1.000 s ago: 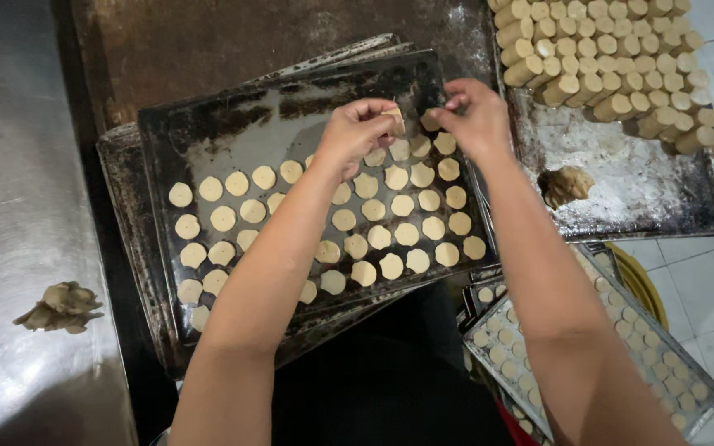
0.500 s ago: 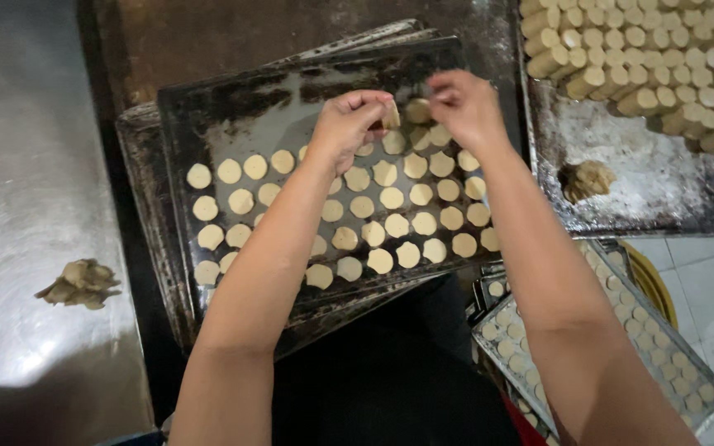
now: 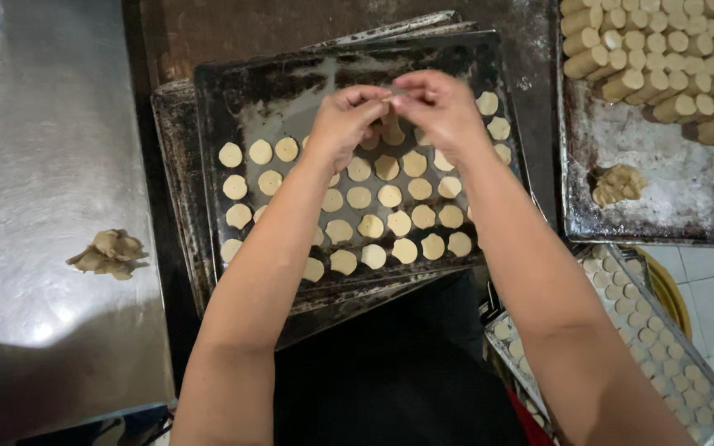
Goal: The person shapes small pieces of dough into round discs by hand and places them in neat rows on metal baking trays. The person repeatedly picks up dough pieces, flattens them, and arranges them on the tray until it is full.
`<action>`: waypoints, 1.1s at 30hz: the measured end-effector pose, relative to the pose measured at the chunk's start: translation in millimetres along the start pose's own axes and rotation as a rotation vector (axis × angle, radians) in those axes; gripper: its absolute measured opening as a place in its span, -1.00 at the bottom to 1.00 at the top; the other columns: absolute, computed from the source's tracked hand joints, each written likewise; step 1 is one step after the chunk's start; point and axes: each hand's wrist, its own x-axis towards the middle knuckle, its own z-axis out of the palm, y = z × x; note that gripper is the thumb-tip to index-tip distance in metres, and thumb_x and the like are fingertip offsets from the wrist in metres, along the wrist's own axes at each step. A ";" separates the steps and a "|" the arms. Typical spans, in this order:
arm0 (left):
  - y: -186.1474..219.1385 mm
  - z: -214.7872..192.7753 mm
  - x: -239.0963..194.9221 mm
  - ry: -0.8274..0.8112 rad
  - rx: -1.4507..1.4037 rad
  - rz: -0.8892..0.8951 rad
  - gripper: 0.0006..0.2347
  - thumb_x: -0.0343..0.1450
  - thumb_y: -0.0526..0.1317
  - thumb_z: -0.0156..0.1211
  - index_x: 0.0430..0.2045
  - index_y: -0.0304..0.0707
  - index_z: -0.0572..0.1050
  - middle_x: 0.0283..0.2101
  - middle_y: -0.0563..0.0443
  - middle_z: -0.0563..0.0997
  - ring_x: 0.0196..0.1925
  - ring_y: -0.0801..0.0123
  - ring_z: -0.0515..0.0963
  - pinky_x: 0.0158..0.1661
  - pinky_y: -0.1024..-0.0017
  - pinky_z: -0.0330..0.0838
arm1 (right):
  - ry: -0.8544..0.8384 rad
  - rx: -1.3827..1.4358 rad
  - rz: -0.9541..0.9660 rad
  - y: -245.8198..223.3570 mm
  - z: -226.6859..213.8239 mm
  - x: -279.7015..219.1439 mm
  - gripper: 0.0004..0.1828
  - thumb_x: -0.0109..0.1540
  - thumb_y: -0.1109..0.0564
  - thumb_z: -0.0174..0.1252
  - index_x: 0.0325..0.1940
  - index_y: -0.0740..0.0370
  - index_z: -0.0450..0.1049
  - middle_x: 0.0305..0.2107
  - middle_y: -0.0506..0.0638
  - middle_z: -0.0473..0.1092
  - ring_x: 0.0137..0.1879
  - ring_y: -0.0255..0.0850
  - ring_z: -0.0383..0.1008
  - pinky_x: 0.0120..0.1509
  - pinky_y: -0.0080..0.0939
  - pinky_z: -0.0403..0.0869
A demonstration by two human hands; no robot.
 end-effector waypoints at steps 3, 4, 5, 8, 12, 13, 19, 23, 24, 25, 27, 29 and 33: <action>2.2 -12.3 -7.0 0.017 -0.108 0.001 -0.87 0.41 -0.35 0.30 -0.19 -0.32 0.62 -0.28 0.09 0.63 -0.28 0.52 0.62 -0.27 0.49 0.58 | -0.043 -0.139 -0.034 -6.7 -4.9 2.4 -0.62 0.24 0.27 0.31 0.16 0.32 0.52 -0.22 -0.01 0.55 -0.13 -0.32 0.53 -0.03 -0.35 0.52; 4.0 -17.0 -9.1 0.019 -0.106 0.003 -0.86 0.41 -0.35 0.28 -0.19 -0.31 0.62 -0.29 0.10 0.63 -0.28 0.52 0.62 -0.26 0.50 0.59 | -0.041 -0.266 -0.042 -11.2 -6.1 3.9 -0.59 0.23 0.29 0.30 0.17 0.32 0.51 -0.26 0.00 0.54 -0.17 -0.32 0.52 -0.07 -0.34 0.49; 5.8 -21.8 -10.8 0.022 -0.104 0.005 -0.86 0.41 -0.34 0.27 -0.19 -0.30 0.62 -0.29 0.12 0.63 -0.28 0.52 0.62 -0.24 0.50 0.59 | 0.008 -0.325 -0.049 -14.5 -1.6 4.9 -0.59 0.21 0.26 0.35 0.14 0.31 0.52 -0.27 -0.02 0.53 -0.18 -0.33 0.52 -0.07 -0.34 0.51; 4.3 -27.5 -15.4 0.008 -0.142 0.018 -0.86 0.41 -0.36 0.27 -0.19 -0.32 0.63 -0.31 0.12 0.62 -0.29 0.52 0.61 -0.21 0.46 0.62 | 0.035 -0.235 -0.038 -15.1 20.9 2.5 -0.61 0.20 0.23 0.42 0.09 0.30 0.53 -0.24 -0.07 0.52 -0.15 -0.37 0.54 -0.03 -0.35 0.55; 15.1 -39.2 -24.7 0.073 -0.078 -0.021 -0.85 0.40 -0.34 0.25 -0.19 -0.29 0.61 -0.33 0.15 0.65 -0.29 0.52 0.63 -0.20 0.48 0.59 | -0.098 0.011 0.017 -16.4 35.1 9.1 -0.61 0.21 0.29 0.30 0.13 0.25 0.52 -0.22 -0.05 0.55 -0.12 -0.38 0.55 0.01 -0.37 0.55; 18.1 -43.3 -28.3 0.081 -0.082 -0.016 -0.85 0.40 -0.35 0.26 -0.19 -0.30 0.61 -0.34 0.15 0.64 -0.30 0.52 0.62 -0.20 0.47 0.60 | -0.092 -0.074 0.030 -19.5 34.1 12.1 -0.58 0.18 0.30 0.29 0.14 0.22 0.52 -0.25 -0.04 0.55 -0.15 -0.38 0.55 -0.02 -0.37 0.55; 19.1 -61.5 -38.0 0.118 -0.061 -0.006 -0.85 0.40 -0.34 0.24 -0.18 -0.29 0.61 -0.34 0.12 0.63 -0.30 0.50 0.63 -0.19 0.46 0.60 | 0.028 -0.433 -0.127 -33.1 60.3 6.9 -0.64 0.19 0.33 0.29 0.08 0.26 0.53 -0.26 -0.01 0.58 -0.16 -0.30 0.57 -0.01 -0.29 0.54; 27.0 -75.5 -45.1 0.134 -0.038 0.026 -0.82 0.38 -0.36 0.26 -0.16 -0.28 0.58 -0.31 0.12 0.60 -0.28 0.51 0.62 -0.21 0.46 0.63 | -0.070 -0.808 -0.493 -58.4 52.4 -0.6 -0.53 0.14 0.36 0.29 0.15 0.20 0.58 -0.17 0.00 0.60 -0.05 -0.16 0.54 0.03 -0.17 0.54; 27.7 -78.4 -50.1 0.141 -0.033 0.034 -0.81 0.38 -0.36 0.27 -0.15 -0.28 0.57 -0.30 0.12 0.59 -0.28 0.52 0.61 -0.21 0.46 0.64 | -0.117 -0.909 -0.557 -62.4 48.5 -7.2 -0.50 0.10 0.35 0.32 0.14 0.17 0.60 -0.20 -0.01 0.61 -0.07 -0.12 0.53 0.03 -0.11 0.53; 29.7 -79.8 -51.8 0.135 -0.008 0.024 -0.83 0.38 -0.34 0.28 -0.17 -0.30 0.58 -0.30 0.11 0.61 -0.29 0.52 0.62 -0.23 0.47 0.64 | -0.166 -1.009 -0.622 -64.6 46.4 -11.4 -0.47 0.05 0.35 0.34 0.13 0.15 0.62 -0.23 -0.02 0.62 -0.08 -0.08 0.52 0.04 -0.04 0.51; 35.1 -80.6 -53.7 0.119 0.043 0.002 -0.85 0.39 -0.29 0.30 -0.22 -0.34 0.60 -0.31 0.10 0.65 -0.30 0.52 0.64 -0.26 0.50 0.65 | -0.156 -1.013 -0.619 -64.5 49.1 -8.0 -0.53 0.13 0.33 0.35 0.13 0.13 0.60 -0.23 -0.03 0.61 -0.11 -0.13 0.52 0.04 -0.09 0.51; 38.3 -70.4 -54.5 0.117 0.157 -0.019 -0.84 0.37 -0.26 0.30 -0.25 -0.32 0.64 -0.37 0.07 0.68 -0.39 0.52 0.66 -0.32 0.51 0.63 | -0.140 -0.872 -0.453 -65.3 51.9 -1.1 -0.54 0.18 0.32 0.32 0.17 0.12 0.56 -0.23 -0.04 0.59 -0.18 -0.20 0.50 -0.04 -0.16 0.50; 36.5 -48.7 -60.2 0.091 0.230 0.066 -0.85 0.38 -0.23 0.34 -0.38 -0.38 0.67 -0.44 0.10 0.69 -0.48 0.60 0.63 -0.40 0.56 0.59 | -0.204 -0.348 -0.112 -67.6 60.7 2.8 -0.49 0.23 0.33 0.26 0.28 0.19 0.44 -0.24 -0.05 0.55 -0.20 -0.38 0.50 -0.09 -0.34 0.49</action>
